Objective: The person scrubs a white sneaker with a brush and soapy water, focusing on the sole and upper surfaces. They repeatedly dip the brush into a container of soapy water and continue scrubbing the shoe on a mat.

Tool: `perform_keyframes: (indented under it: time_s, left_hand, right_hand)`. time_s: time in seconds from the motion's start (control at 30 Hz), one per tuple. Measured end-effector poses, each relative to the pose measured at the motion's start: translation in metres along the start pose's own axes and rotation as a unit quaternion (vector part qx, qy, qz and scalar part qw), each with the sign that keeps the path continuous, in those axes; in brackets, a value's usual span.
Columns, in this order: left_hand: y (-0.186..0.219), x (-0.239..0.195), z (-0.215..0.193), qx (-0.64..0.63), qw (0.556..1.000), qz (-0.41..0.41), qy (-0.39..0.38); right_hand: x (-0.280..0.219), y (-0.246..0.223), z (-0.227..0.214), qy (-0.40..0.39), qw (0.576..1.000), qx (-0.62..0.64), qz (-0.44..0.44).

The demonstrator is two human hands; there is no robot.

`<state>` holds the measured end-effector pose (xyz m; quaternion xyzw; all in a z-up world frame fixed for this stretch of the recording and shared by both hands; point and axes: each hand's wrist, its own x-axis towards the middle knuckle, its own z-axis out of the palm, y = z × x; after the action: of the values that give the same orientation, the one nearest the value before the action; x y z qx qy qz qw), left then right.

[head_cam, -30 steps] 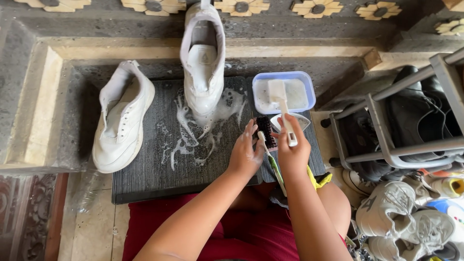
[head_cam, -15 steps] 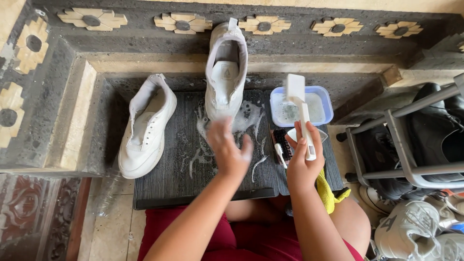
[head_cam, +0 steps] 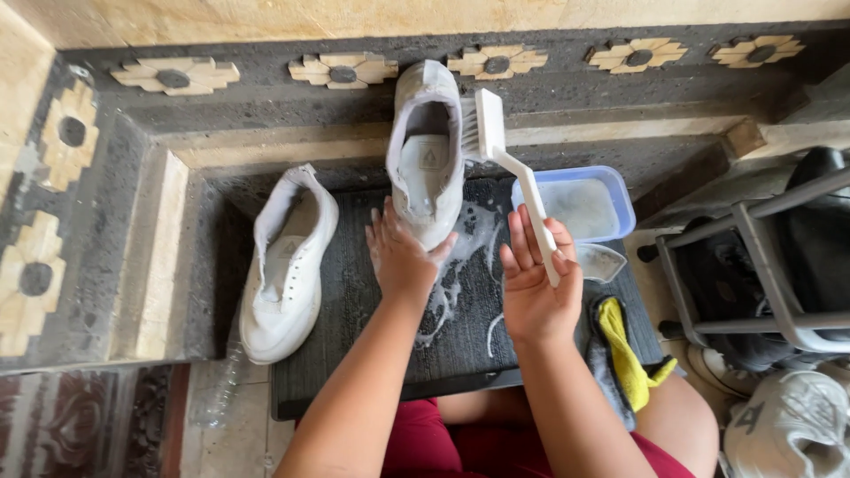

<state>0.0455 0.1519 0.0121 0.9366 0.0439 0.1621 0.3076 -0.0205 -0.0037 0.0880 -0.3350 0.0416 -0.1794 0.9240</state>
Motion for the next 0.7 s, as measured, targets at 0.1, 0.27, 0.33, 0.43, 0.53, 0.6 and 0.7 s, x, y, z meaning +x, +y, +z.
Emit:
perform_keyframes:
  time_s: [0.1,0.27,0.33,0.43,0.53,0.6,0.7]
  left_hand:
    - [0.003,0.004,-0.007,-0.027,0.998,-0.021,-0.050]
    - [0.010,0.006,-0.010,-0.004,0.994,-0.055,-0.097]
    - [0.003,0.007,0.002,0.012,0.996,-0.036,-0.075]
    - [-0.006,0.005,0.018,0.035,0.998,-0.021,-0.044]
    - [-0.011,0.007,0.027,0.049,0.999,-0.009,-0.020]
    - [-0.011,0.007,0.029,0.056,0.998,-0.004,-0.010]
    - [-0.005,0.005,0.015,0.055,0.998,0.004,0.000]
  right_hand:
    - [0.006,0.006,-0.020,0.005,0.998,0.001,0.058]
    - [-0.007,0.019,-0.047,-0.083,0.973,0.109,0.187]
    - [-0.015,0.029,-0.059,-0.087,0.966,0.127,0.209]
    - [-0.033,0.046,-0.074,-0.051,0.956,0.133,0.255]
    - [-0.042,0.057,-0.065,-0.031,0.961,0.115,0.250]
    - [-0.036,0.054,-0.052,-0.048,0.966,0.105,0.232]
    - [-0.013,0.045,-0.033,-0.020,0.975,0.026,0.220]
